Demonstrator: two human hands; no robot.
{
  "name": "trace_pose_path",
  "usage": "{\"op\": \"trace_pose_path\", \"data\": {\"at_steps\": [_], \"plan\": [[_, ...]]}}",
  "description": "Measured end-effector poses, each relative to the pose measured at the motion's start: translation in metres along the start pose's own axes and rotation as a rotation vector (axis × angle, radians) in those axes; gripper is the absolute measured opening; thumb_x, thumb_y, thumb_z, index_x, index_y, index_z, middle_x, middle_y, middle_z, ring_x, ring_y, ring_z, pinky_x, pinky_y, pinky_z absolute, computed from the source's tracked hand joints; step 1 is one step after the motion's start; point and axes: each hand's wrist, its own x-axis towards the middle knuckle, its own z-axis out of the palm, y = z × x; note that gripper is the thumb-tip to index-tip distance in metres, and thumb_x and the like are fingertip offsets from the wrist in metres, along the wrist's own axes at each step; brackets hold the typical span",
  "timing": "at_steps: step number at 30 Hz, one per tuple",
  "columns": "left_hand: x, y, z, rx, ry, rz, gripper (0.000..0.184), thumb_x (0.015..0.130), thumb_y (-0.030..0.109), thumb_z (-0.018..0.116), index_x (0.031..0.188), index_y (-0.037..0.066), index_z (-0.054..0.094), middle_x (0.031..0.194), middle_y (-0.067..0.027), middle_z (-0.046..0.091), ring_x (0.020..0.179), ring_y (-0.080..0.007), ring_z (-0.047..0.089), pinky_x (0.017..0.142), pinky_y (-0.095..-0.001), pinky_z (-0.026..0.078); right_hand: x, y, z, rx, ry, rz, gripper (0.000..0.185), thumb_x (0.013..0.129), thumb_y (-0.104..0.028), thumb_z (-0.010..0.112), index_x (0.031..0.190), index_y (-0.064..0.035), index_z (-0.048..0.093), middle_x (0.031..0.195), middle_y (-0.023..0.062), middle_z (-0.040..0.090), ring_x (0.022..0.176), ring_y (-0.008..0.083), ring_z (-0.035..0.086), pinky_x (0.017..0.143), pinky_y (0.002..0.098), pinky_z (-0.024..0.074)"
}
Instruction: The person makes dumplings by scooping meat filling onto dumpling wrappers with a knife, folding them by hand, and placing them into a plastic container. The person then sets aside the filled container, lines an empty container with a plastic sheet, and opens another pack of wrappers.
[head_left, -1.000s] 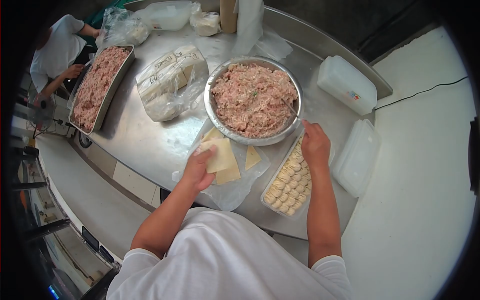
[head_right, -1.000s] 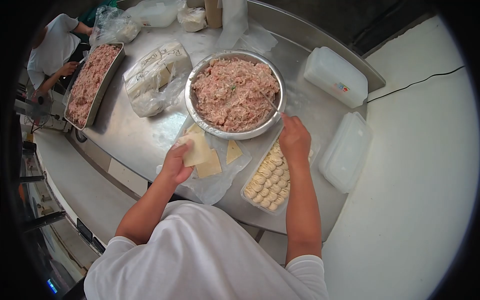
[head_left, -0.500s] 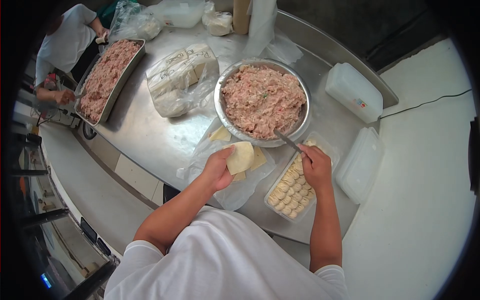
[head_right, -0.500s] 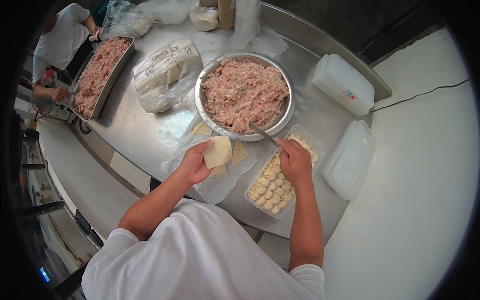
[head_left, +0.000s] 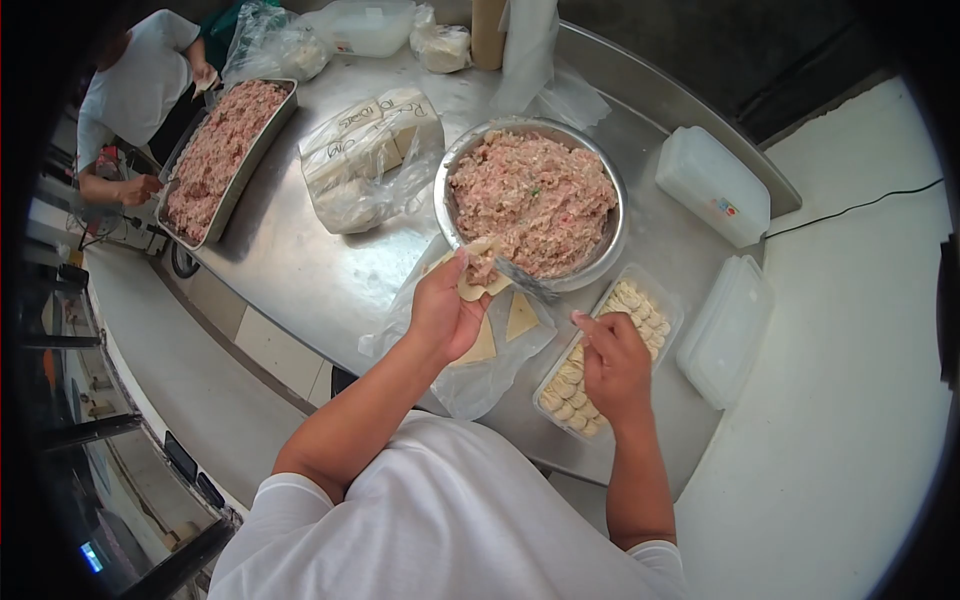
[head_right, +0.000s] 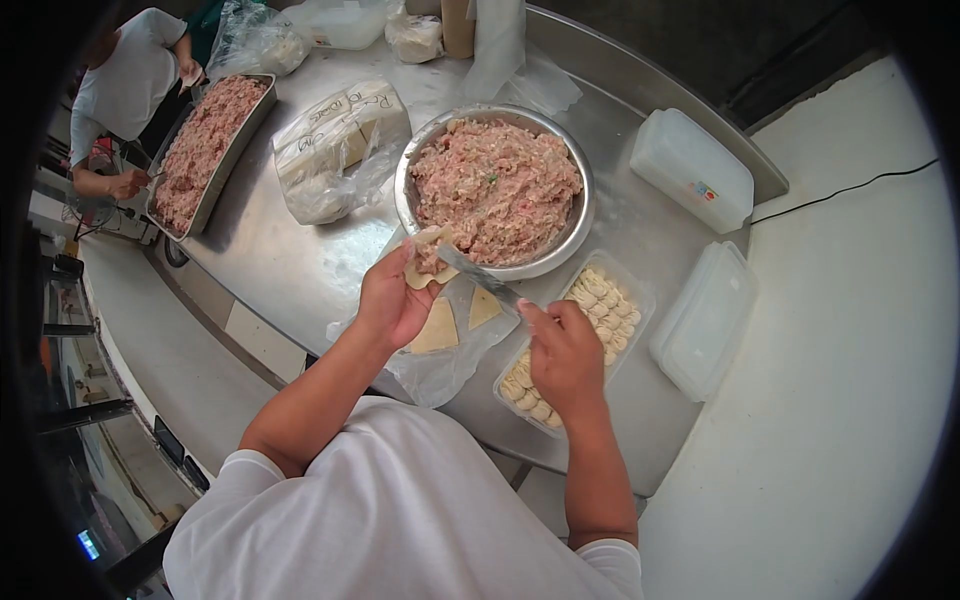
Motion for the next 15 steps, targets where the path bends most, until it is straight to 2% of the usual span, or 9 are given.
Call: {"op": "trace_pose_path", "data": {"at_steps": [1, 4, 6, 7, 9, 13, 15], "plan": [[-0.003, 0.000, 0.004, -0.002, 0.001, 0.001, 0.038, 0.109, 0.022, 0.038, 0.137, -0.003, 0.047, 0.132, -0.0146, 0.060, 0.121, -0.0258, 0.061, 0.104, -0.0401, 0.052, 0.001, -0.004, 0.006, 0.072, 0.045, -0.014, 0.036, 0.079, 0.004, 0.066, 0.110, -0.0131, 0.075, 0.090, 0.0093, 0.059, 0.079, 0.0270, 0.062, 0.068, 0.0395, 0.0524], [-0.007, 0.002, 0.010, 0.015, 0.024, -0.030, 0.037, 0.109, 0.019, 0.040, 0.136, -0.004, 0.047, 0.131, -0.0157, 0.059, 0.121, -0.0253, 0.060, 0.104, -0.0384, 0.052, 0.001, 0.000, 0.033, 0.019, 0.022, -0.041, 0.033, 0.083, 0.006, 0.064, 0.111, -0.0086, 0.074, 0.090, 0.0106, 0.060, 0.076, 0.0267, 0.063, 0.066, 0.0366, 0.0510], [-0.004, 0.008, 0.004, -0.033, 0.064, 0.022, 0.032, 0.107, 0.016, 0.044, 0.132, -0.003, 0.050, 0.122, -0.0122, 0.064, 0.111, -0.0217, 0.064, 0.098, -0.0367, 0.052, 0.005, -0.001, 0.023, 0.003, -0.001, -0.044, 0.034, 0.083, 0.007, 0.063, 0.112, -0.0081, 0.074, 0.090, 0.0107, 0.060, 0.076, 0.0269, 0.063, 0.067, 0.0362, 0.0511], [-0.004, 0.011, 0.000, -0.031, 0.070, 0.024, 0.032, 0.107, 0.016, 0.044, 0.132, -0.003, 0.050, 0.122, -0.0122, 0.064, 0.111, -0.0217, 0.064, 0.098, -0.0367, 0.052, 0.007, -0.005, 0.017, -0.015, -0.022, -0.031, 0.034, 0.084, 0.007, 0.062, 0.112, -0.0076, 0.073, 0.090, 0.0109, 0.061, 0.075, 0.0270, 0.063, 0.067, 0.0359, 0.0512], [-0.005, 0.018, -0.001, 0.029, 0.060, 0.155, 0.031, 0.105, 0.012, 0.046, 0.131, -0.004, 0.051, 0.121, -0.0135, 0.064, 0.110, -0.0228, 0.064, 0.098, -0.0367, 0.052, 0.010, -0.012, 0.011, 0.073, -0.029, -0.007, 0.036, 0.083, 0.007, 0.062, 0.113, -0.0093, 0.073, 0.089, 0.0101, 0.061, 0.075, 0.0278, 0.064, 0.067, 0.0372, 0.0522], [-0.004, 0.023, 0.009, 0.016, 0.058, 0.179, 0.031, 0.102, 0.009, 0.050, 0.130, -0.005, 0.053, 0.121, -0.0142, 0.064, 0.110, -0.0231, 0.064, 0.097, -0.0361, 0.053, 0.021, -0.009, 0.033, 0.185, 0.012, -0.017, 0.039, 0.082, 0.008, 0.061, 0.114, -0.0103, 0.071, 0.087, 0.0100, 0.062, 0.076, 0.0303, 0.065, 0.068, 0.0399, 0.0536], [0.004, 0.020, 0.002, 0.023, -0.013, 0.159, 0.035, 0.101, 0.010, 0.050, 0.132, -0.005, 0.051, 0.127, -0.0147, 0.061, 0.117, -0.0249, 0.063, 0.101, -0.0372, 0.053, 0.030, -0.002, 0.042, 0.169, 0.030, 0.001, 0.036, 0.083, 0.008, 0.060, 0.112, -0.0080, 0.072, 0.087, 0.0118, 0.062, 0.076, 0.0301, 0.064, 0.069, 0.0389, 0.0532]]}}
